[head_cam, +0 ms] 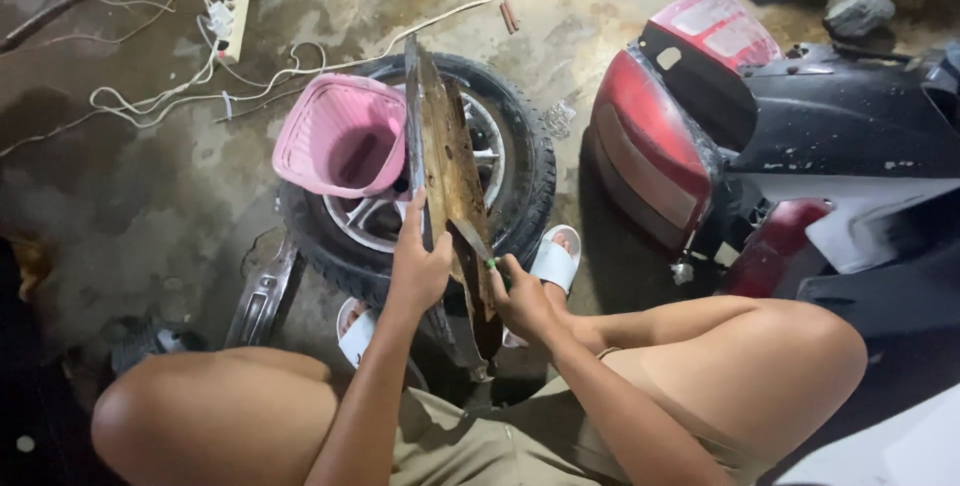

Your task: The person scrapes a long, flat wooden plank using a scraper tool. They hold the plank with their left hand and scrape its surface with their right hand, working over a car tire used as a support.

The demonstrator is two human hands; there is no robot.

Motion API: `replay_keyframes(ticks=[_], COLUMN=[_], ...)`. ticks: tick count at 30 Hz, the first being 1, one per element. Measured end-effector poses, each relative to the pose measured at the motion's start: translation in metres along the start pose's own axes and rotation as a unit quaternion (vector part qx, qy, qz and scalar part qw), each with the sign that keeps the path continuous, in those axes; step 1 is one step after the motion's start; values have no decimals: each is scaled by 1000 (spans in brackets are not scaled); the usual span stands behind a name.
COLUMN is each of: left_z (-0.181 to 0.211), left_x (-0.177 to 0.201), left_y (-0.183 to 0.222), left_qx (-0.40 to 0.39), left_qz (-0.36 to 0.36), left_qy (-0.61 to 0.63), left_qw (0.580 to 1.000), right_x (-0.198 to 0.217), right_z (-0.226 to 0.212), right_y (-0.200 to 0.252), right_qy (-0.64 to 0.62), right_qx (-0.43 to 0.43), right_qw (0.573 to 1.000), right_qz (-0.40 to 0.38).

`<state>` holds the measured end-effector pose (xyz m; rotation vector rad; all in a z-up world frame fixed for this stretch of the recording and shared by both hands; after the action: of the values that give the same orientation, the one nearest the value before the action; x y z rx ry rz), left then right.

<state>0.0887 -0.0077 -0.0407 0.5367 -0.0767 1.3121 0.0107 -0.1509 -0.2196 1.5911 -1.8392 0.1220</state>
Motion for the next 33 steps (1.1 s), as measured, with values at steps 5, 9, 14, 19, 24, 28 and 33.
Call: replay_keyframes(ticks=[5, 9, 14, 19, 24, 28, 33], left_z=[-4, 13, 2, -7, -5, -8, -4], left_x=[2, -1, 2, 7, 5, 7, 3], left_y=[1, 8, 6, -1, -5, 0, -2], left_qx=[-12, -36, -18, -10, 0, -7, -2], left_qz=[6, 5, 8, 13, 10, 16, 5], left_qy=[-3, -4, 3, -4, -3, 3, -8], left_qw=[1000, 999, 1000, 1000, 1000, 1000, 1000], right_x=[6, 2, -71, 10, 0, -22, -28], right_z=[-5, 5, 75, -9, -12, 10, 1], right_y=[8, 7, -36, 12, -4, 12, -7], right_qy=[13, 51, -20, 79, 47, 57, 61], right_qx=[-1, -17, 42, 27, 14, 4, 10], right_qw=[1000, 998, 998, 996, 998, 996, 996], right_qz=[-16, -17, -31, -24, -30, -61, -58])
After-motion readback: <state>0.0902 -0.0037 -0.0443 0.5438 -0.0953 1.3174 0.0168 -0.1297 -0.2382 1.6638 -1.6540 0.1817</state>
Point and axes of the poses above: each hand's wrist, its own y-axis away from the middle knuckle, its own x-axis out of the back of the hand, z = x × y, the point moved 9 cm from there along -y, towards the middle knuckle
